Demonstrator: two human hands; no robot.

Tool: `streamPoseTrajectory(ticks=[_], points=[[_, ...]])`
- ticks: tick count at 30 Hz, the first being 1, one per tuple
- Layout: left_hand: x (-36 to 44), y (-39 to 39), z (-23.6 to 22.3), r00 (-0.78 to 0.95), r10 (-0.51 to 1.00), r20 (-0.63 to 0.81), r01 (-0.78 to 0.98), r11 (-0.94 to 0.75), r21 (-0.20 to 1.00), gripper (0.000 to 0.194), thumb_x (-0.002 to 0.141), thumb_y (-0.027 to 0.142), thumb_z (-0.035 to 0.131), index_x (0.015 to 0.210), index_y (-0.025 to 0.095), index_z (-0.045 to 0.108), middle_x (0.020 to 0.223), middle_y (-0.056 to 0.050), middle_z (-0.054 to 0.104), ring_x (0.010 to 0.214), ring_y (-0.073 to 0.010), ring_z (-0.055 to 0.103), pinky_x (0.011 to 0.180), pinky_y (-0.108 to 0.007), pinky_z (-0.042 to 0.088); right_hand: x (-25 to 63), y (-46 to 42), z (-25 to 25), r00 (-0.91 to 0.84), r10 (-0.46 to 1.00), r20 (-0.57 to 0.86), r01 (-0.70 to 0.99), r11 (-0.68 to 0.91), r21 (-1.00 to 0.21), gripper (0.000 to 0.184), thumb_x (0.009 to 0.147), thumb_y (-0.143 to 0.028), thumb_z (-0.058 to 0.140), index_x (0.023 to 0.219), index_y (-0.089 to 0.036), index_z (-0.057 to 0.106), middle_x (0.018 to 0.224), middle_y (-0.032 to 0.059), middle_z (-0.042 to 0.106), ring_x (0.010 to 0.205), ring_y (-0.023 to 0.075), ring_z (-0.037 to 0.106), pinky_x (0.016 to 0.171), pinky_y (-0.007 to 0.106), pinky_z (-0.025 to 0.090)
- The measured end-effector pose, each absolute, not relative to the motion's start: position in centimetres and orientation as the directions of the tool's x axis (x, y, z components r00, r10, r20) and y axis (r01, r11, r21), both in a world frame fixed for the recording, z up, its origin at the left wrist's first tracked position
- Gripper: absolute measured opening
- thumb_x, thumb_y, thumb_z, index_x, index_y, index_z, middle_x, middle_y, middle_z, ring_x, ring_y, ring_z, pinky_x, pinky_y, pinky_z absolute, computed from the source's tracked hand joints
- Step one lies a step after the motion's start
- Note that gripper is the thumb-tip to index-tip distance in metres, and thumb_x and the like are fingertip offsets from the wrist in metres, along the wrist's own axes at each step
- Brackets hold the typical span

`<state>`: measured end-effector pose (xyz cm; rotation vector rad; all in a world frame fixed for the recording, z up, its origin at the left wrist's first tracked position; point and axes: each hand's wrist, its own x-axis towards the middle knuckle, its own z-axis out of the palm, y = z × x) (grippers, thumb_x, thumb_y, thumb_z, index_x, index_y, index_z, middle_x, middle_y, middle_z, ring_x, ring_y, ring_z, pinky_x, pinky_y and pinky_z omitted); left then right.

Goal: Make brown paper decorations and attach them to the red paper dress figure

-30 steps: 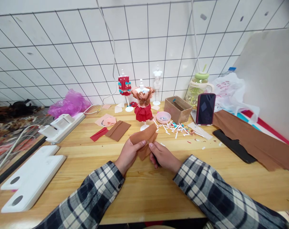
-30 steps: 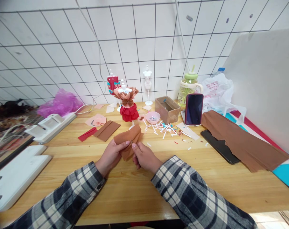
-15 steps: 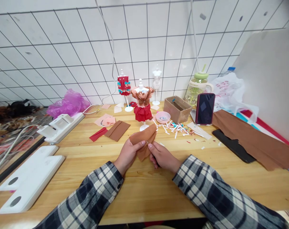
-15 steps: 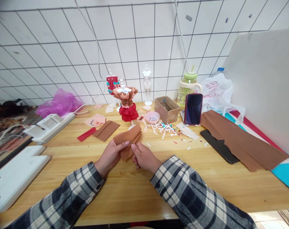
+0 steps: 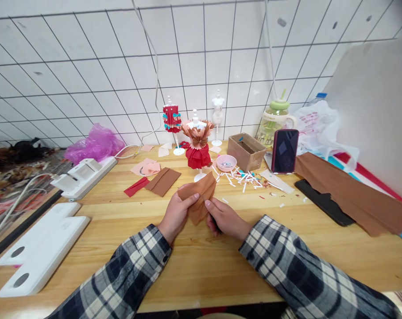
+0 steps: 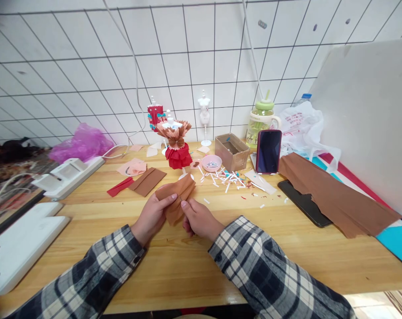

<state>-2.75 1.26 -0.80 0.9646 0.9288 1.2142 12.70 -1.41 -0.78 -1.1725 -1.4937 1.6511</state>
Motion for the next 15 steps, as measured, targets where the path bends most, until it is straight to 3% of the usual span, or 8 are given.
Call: streamPoseTrajectory(ticks=[15], points=[[-2.72,1.01,-0.78,0.130,0.990,-0.061,-0.341,0.103,0.935,0.053,0.066,0.021,0.078,0.115,0.018,0.057,0.108,-0.007,0.069,0.097,-0.0207,0.064,0.091,-0.036,0.046,12.80,-1.39,-0.63,-0.395,0.891,-0.224,0.144,-0.180,-0.973,0.033,0.096,-0.050,0.033,0.077,-0.023,0.034,0.050,-0.0087,0.049,0.035,0.0080,0.046,0.035,0.019,0.037]])
